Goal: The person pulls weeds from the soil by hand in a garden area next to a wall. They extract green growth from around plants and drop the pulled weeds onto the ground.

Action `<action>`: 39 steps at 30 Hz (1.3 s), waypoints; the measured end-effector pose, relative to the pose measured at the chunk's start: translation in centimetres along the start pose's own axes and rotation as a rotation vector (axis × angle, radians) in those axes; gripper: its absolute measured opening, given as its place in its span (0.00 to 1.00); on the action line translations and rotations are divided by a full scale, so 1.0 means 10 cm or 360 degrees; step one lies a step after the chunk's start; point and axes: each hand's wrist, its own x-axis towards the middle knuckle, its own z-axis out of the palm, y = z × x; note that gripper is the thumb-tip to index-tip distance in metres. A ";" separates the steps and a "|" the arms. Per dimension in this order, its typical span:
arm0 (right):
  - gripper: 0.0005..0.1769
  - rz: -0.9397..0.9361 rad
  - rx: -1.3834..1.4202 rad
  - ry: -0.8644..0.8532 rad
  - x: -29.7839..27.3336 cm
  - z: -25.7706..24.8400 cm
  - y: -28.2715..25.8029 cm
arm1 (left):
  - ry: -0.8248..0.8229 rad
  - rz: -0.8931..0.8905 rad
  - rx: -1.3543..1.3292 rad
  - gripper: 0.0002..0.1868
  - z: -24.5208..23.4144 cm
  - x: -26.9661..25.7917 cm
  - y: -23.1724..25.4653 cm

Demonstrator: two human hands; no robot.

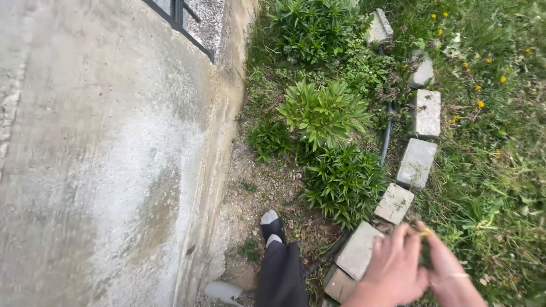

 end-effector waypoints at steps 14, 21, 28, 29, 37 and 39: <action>0.31 -0.0139 -0.0910 0.0738 -2.16 -0.23 -0.56 | 0.0793 -0.0166 -0.0212 0.16 -0.56 -1.09 -0.58; 0.24 -0.0403 0.0306 0.0452 -2.76 0.59 -0.15 | 0.0758 -0.0200 -0.0118 0.18 -0.95 -1.26 -0.32; 0.19 -0.0554 0.0884 0.0376 -2.95 -0.07 -0.35 | 0.0926 0.0281 0.0058 0.23 -0.49 -0.84 -0.07; 0.19 -0.0551 0.1028 0.0387 -3.06 -0.17 -0.51 | 0.0873 0.0227 0.0160 0.23 -0.46 -0.84 0.15; 0.19 -0.0705 0.1012 0.0306 -3.01 -1.94 -0.53 | 0.0893 0.0697 0.0023 0.12 1.34 -0.73 1.65; 0.19 -0.0729 0.1034 0.0361 -2.96 -2.54 -0.55 | 0.0849 0.0847 -0.0018 0.11 1.94 -0.61 1.95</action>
